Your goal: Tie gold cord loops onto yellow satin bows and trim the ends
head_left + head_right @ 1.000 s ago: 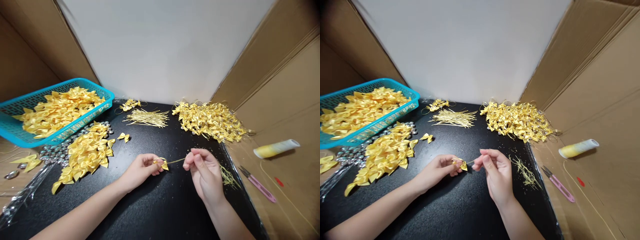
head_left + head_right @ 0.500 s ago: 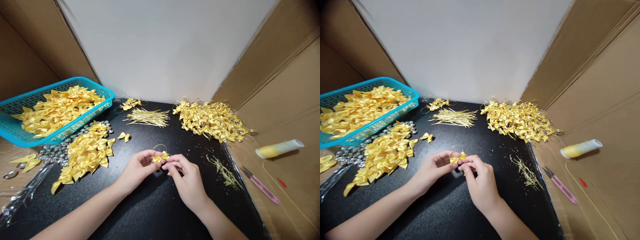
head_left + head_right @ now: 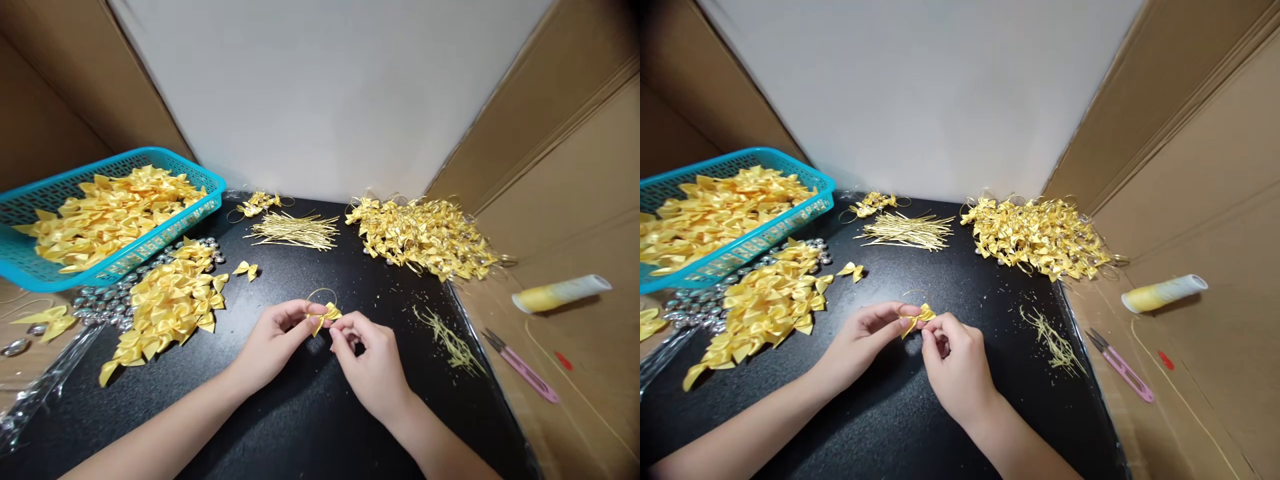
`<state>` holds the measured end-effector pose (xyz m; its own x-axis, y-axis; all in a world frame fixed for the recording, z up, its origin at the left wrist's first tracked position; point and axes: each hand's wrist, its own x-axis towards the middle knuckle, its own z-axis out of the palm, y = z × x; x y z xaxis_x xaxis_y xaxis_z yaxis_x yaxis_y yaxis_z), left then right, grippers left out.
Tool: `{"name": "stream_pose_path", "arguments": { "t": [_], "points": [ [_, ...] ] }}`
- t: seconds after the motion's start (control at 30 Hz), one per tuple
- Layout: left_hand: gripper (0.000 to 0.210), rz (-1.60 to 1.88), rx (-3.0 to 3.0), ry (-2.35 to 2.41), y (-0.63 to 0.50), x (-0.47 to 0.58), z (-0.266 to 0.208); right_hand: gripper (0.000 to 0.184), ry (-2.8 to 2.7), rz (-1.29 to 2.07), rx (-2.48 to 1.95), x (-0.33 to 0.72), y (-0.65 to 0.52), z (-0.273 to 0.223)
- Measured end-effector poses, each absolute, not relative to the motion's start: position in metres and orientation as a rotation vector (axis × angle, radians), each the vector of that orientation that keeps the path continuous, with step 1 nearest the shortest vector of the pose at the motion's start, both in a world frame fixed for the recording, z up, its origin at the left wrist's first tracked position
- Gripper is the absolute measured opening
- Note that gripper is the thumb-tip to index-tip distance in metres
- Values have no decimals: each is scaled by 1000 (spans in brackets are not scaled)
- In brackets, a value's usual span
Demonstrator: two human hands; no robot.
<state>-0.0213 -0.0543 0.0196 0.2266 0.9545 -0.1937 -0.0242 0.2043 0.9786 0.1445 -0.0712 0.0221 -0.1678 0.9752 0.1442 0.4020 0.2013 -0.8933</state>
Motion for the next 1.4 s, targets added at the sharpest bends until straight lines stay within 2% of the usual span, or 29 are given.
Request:
{"name": "stream_pose_path", "arguments": {
  "t": [0.47, 0.73, 1.4],
  "points": [
    [19, 955, 1593, 1342, -59, -19, 22, 14, -1695, 868, -1373, 142, -72, 20],
    [17, 966, 1744, 1377, -61, -21, 17, 13, -1628, 977, -1411, 142, -73, 18],
    [18, 979, 1569, 1326, -61, -21, 21, 15, -1439, 1219, -1326, 135, -74, 9]
  ]
}}
